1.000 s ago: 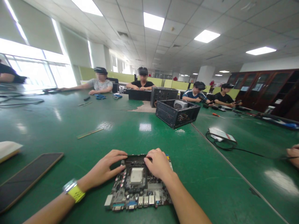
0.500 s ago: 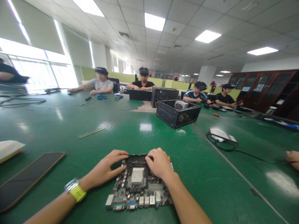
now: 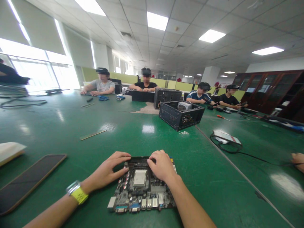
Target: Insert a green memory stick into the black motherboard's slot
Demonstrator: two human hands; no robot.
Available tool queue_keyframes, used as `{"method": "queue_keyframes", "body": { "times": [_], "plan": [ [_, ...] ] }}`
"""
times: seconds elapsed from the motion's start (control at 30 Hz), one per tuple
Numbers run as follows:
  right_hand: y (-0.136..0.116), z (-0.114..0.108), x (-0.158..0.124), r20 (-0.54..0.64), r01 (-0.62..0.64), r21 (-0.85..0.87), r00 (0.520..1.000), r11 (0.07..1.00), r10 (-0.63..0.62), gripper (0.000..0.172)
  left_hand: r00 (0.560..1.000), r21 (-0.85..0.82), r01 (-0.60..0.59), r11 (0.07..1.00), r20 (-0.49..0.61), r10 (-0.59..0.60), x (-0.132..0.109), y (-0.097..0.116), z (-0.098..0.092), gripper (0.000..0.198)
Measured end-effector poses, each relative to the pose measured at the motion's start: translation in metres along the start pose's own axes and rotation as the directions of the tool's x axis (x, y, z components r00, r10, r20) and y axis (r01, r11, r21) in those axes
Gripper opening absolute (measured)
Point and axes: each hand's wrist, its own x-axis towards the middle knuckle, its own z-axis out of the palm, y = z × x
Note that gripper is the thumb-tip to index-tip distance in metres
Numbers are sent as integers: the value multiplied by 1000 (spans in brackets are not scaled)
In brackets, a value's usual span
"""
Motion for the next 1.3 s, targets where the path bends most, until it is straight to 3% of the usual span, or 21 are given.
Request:
{"method": "queue_keyframes", "body": {
  "times": [1.3],
  "plan": [
    [-1, 0, 0, -55, 21, 80, 998, 997, -17, 16, 1000, 17, 23, 1000, 13, -23, -1, -3, 4, 32]
  ]
}}
